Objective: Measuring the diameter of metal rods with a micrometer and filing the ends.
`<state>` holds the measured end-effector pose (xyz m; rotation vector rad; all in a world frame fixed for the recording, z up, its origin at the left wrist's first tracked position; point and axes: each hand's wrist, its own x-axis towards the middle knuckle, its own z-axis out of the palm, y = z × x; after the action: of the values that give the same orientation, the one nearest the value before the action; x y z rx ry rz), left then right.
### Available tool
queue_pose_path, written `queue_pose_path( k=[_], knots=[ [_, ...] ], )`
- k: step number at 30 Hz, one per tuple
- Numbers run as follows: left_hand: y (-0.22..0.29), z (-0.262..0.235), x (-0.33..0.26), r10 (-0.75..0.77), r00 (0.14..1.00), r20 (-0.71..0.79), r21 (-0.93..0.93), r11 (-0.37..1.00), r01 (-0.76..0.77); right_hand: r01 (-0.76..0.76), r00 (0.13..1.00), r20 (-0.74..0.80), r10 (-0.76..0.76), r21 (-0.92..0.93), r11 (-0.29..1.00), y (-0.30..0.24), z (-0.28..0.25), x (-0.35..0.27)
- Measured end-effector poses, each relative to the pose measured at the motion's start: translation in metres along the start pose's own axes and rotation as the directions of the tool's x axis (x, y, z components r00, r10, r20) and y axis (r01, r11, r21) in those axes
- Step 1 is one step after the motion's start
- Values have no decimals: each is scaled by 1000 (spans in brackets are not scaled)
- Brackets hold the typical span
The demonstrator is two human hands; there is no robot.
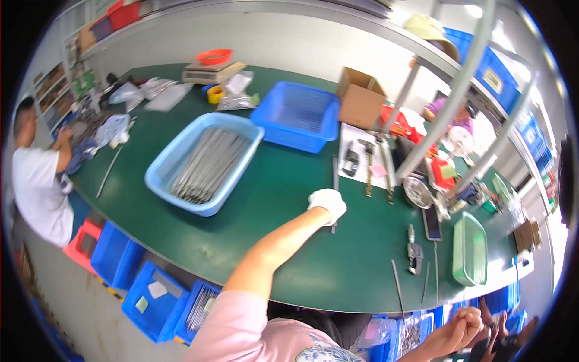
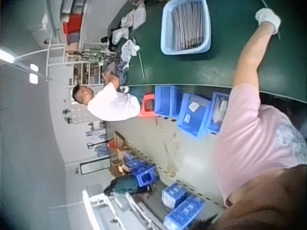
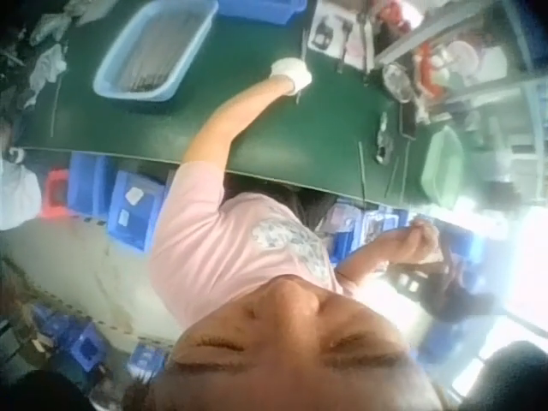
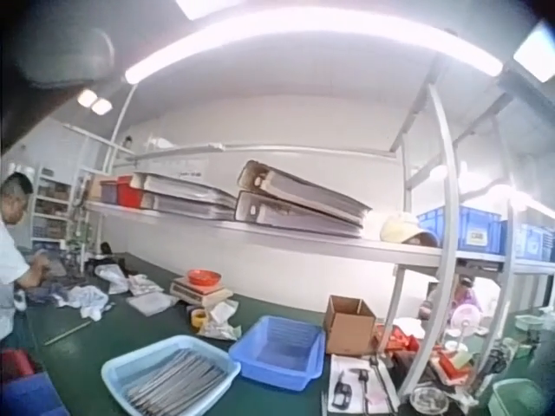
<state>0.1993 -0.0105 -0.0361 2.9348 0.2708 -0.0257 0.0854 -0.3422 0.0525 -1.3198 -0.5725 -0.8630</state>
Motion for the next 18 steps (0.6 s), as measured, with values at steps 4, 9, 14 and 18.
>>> queue_pose_path(
  k=[4, 9, 14, 18],
  knots=[
    [4, -6, -7, -36, 999, -16, -61, 998, 35, 79, 988, -113, -110, -244, 967, 8, 13, 0],
    [-8, 6, -17, -195, 976, -96, -302, 940, 159, -19, 1000, -22, 15, -201, 979, 28, 19, -8],
    [-43, -32, -61, -172, 960, -220, -308, 946, 99, -89, 983, 102, 152, -463, 882, 44, 14, -26],
    [-110, -108, -117, -255, 840, -478, -83, 966, 246, -182, 937, 175, 303, -495, 850, 52, -2, -38]
  ],
)
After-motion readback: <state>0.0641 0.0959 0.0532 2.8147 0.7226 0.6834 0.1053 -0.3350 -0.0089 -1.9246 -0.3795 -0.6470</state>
